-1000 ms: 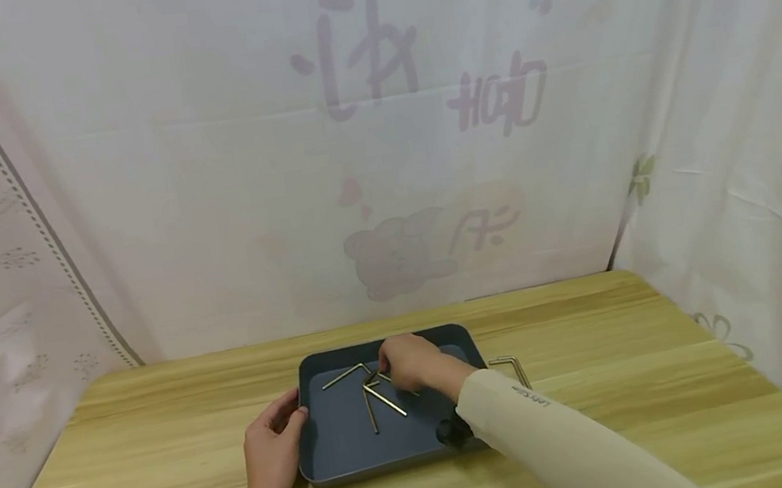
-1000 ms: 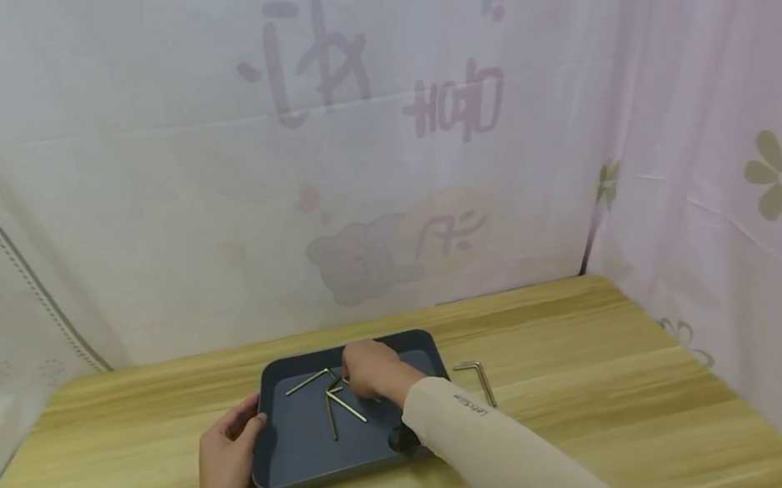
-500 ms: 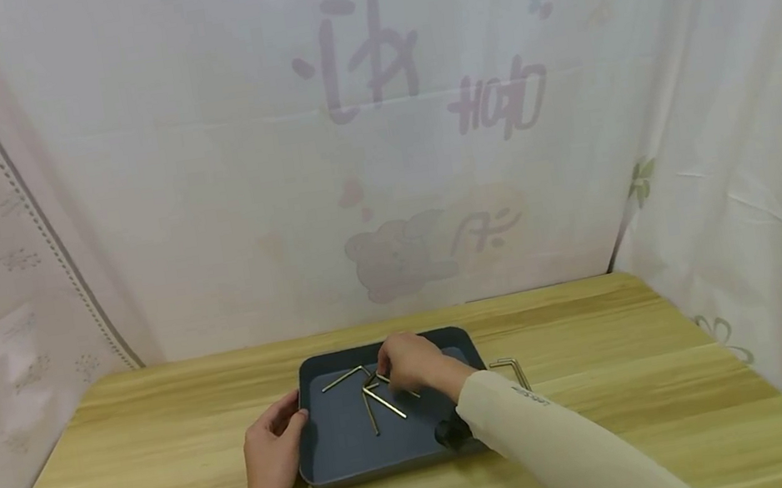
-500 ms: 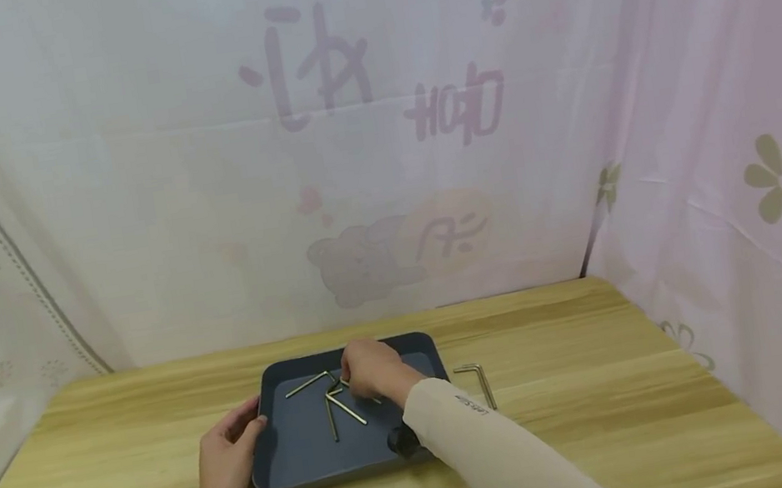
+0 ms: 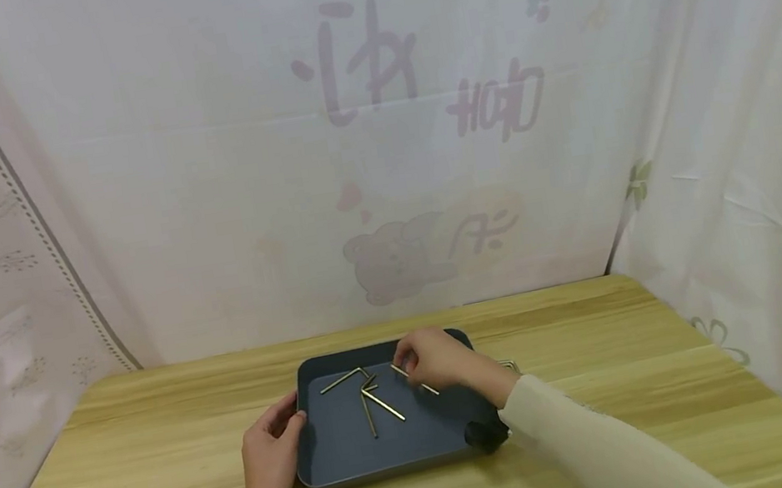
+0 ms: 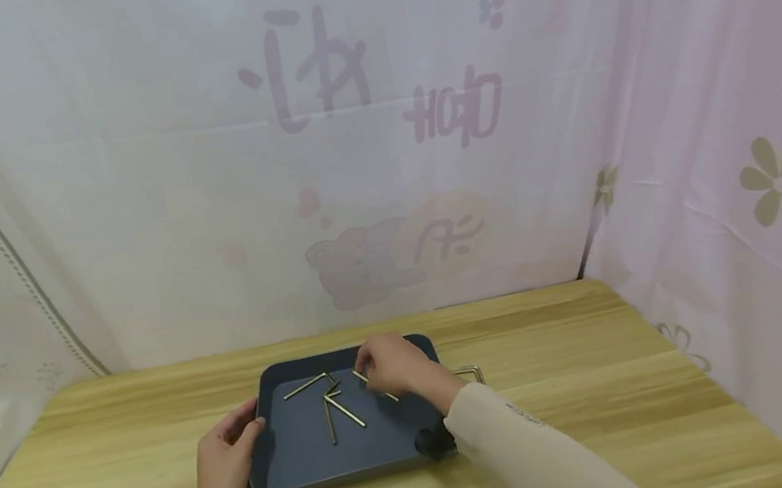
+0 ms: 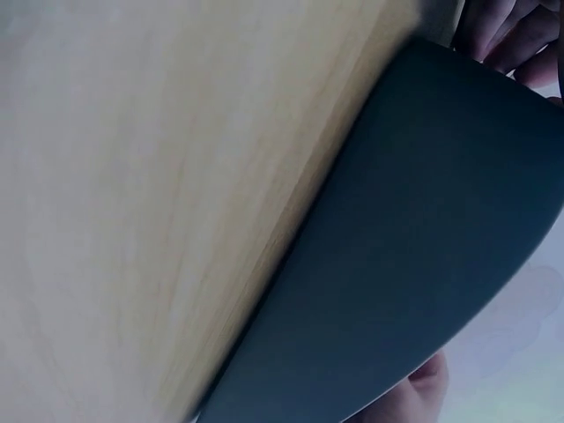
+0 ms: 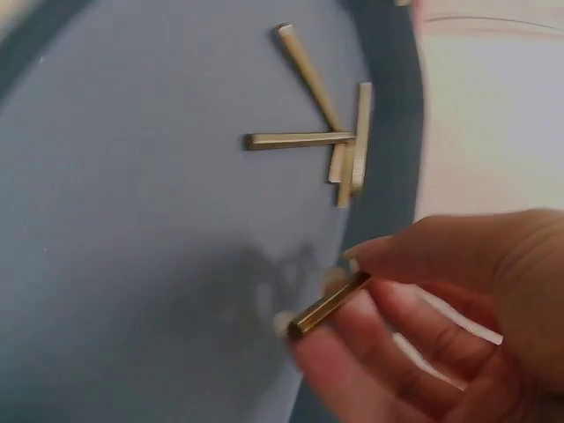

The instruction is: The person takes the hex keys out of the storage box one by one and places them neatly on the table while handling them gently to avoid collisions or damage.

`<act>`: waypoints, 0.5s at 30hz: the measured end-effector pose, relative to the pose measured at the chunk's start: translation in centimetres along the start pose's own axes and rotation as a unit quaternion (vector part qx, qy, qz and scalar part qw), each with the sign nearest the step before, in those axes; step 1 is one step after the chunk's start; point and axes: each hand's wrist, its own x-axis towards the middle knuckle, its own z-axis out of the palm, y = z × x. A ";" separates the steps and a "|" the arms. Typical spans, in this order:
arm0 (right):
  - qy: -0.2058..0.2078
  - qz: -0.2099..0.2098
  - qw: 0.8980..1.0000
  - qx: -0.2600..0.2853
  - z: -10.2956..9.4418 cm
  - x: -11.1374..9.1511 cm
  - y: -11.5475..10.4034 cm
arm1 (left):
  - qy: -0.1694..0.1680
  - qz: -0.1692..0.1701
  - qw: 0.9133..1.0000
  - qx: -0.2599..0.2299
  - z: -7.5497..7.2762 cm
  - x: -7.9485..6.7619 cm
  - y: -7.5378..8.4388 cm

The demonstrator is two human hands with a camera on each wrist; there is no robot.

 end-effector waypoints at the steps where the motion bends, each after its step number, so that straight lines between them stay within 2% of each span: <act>1: 0.004 0.000 1.000 0.007 -0.2 -0.2 0.1 | 0.000 -0.002 1.000 0.001 0.0 0.0 0.0; 10: 0.021 0.030 0.997 0.069 -1.5 -2.4 1.4 | 0.001 0.008 1.000 -0.004 0.0 -0.1 0.0; 15: 0.037 0.022 0.994 0.100 -1.8 -4.0 2.0 | -0.002 0.006 1.000 -0.005 0.0 -0.1 0.1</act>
